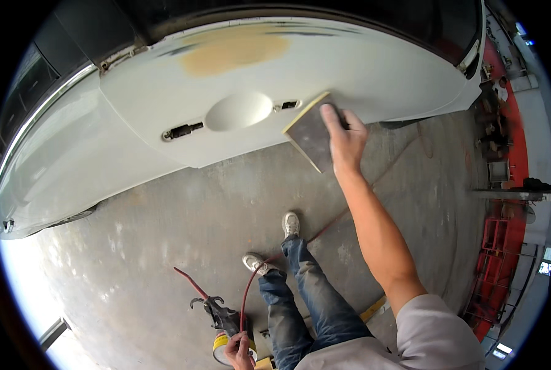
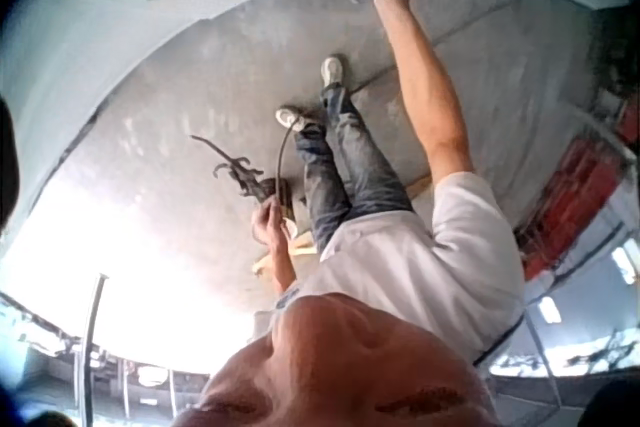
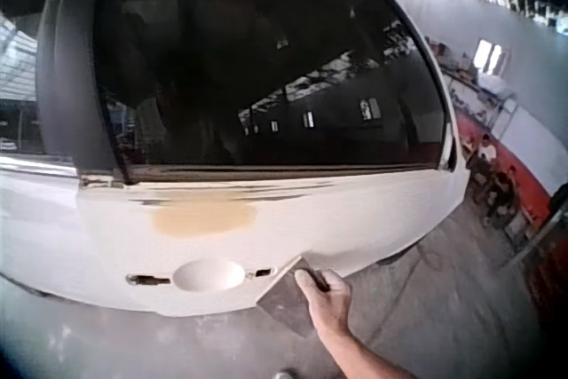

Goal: The person sands the front fender and side door of a white car using a sanding block and a pneumatic air gun. They alternate between sanding and blowing dust off the surface, working around the headlight, wheel arch, and door handle area.

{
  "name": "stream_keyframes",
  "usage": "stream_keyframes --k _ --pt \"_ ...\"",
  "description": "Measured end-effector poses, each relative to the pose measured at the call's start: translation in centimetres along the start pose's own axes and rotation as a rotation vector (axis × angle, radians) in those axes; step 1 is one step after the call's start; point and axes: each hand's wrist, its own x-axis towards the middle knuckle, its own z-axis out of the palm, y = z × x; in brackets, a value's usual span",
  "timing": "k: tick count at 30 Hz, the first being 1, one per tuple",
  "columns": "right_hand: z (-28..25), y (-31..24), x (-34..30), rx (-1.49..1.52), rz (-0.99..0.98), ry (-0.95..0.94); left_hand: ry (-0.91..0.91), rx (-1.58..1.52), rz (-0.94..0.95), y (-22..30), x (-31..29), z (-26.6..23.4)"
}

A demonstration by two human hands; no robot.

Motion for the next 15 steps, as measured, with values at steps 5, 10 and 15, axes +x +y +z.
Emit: stream_keyframes --k 5,10,15 --pt "1.0 0.2 1.2 -0.299 -0.466 0.019 0.009 -0.005 -0.017 2.6 -1.1 1.8" --pt "1.3 0.9 1.5 -0.316 -0.584 0.017 -0.047 -0.089 -0.101 1.8 -0.5 2.6" --pt "-0.5 1.2 -1.0 -0.308 0.004 -0.353 -0.054 -0.098 -0.057 -0.4 -0.6 3.3"
